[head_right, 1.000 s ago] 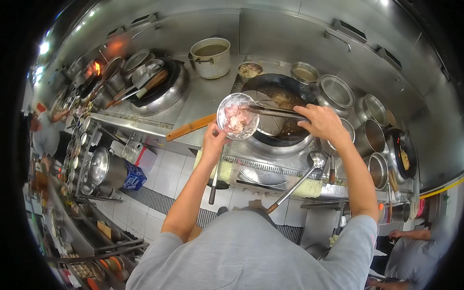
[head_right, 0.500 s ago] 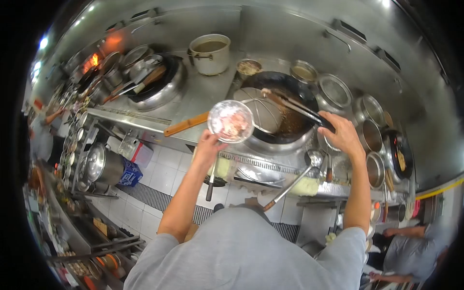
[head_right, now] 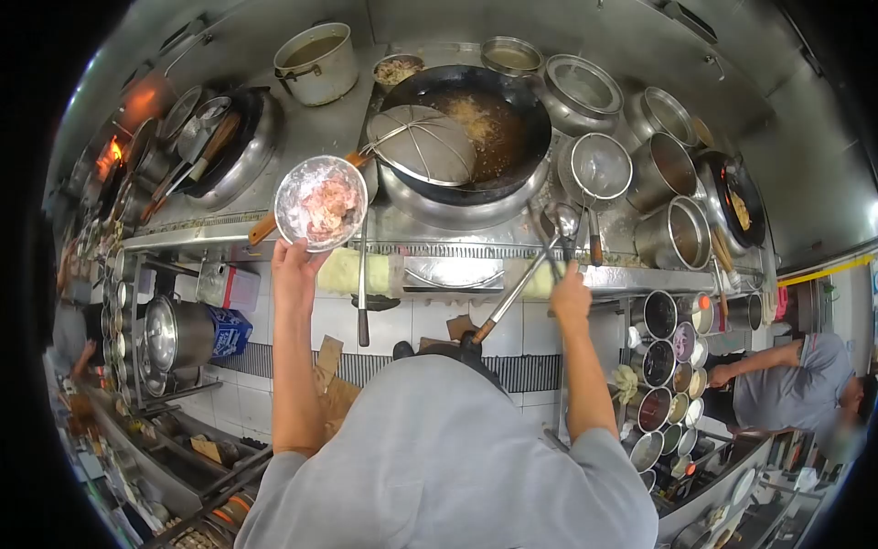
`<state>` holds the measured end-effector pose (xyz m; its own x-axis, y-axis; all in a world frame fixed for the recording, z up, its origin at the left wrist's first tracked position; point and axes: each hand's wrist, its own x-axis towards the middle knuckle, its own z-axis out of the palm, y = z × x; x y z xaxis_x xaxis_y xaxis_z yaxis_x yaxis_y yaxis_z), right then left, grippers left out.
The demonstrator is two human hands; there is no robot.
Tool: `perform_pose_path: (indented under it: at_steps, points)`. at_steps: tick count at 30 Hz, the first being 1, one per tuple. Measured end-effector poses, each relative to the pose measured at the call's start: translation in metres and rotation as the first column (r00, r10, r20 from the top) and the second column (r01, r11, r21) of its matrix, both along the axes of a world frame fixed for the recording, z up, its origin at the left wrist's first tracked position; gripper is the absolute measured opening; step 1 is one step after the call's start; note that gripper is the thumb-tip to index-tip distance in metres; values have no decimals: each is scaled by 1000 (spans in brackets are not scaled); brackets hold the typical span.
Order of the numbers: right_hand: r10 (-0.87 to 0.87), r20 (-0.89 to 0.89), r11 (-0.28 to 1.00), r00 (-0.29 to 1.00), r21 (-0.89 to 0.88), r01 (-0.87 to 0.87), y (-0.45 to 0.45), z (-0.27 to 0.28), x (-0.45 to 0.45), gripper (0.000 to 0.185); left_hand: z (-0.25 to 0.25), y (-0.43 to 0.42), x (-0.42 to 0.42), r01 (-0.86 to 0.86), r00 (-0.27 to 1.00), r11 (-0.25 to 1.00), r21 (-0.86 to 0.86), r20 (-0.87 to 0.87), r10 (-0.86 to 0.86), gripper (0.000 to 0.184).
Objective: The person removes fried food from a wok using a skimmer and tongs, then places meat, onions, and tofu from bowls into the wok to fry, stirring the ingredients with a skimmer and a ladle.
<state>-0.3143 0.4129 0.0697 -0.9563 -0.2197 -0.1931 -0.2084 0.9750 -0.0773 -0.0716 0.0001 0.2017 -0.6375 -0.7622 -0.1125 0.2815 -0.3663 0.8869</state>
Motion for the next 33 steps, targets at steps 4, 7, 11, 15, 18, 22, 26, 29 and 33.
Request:
perform_pose_path:
  at_steps: [4, 7, 11, 15, 18, 22, 26, 29, 33]
  points:
    - [-89, -184, 978, 979, -203, 51, 15, 78, 24, 71, -5, 9, 3, 49, 999, 998, 25, -23, -49, 8]
    - [-50, -166, 900, 985, -435, -28, 18, 120, 25, 68, -29, 13, -5, 90, 996, 993, 73, -36, -87, 6]
    - [330, -415, 697, 848, -498, -516, -12, 171, 15, 61, -34, 23, -20, 136, 986, 985, 108, 78, -145, 4]
    - [526, -299, 775, 796, -218, -594, -48, 251, 30, 59, -39, 25, -37, 235, 972, 970, 64, -10, -235, 13]
    - [657, -345, 713, 671, -6, -701, -66, 273, 36, 55, -21, 39, -46, 208, 978, 967, -147, 1, -210, 18]
    - [662, -375, 704, 649, 13, -710, -89, 272, 33, 52, -22, 37, -49, 116, 993, 748, -653, 77, -86, 22]
    - [696, -387, 673, 605, 58, -737, -97, 262, 24, 48, -31, 43, -54, 113, 993, 848, -517, 45, -105, 18]
    - [627, -406, 732, 665, 14, -681, -88, 273, 14, 45, -41, 40, -48, 212, 977, 977, -15, -21, -212, 16]
    - [491, -403, 868, 772, 148, -475, -68, 283, -25, 42, -44, 46, -40, 247, 969, 949, 196, -26, -247, 14]
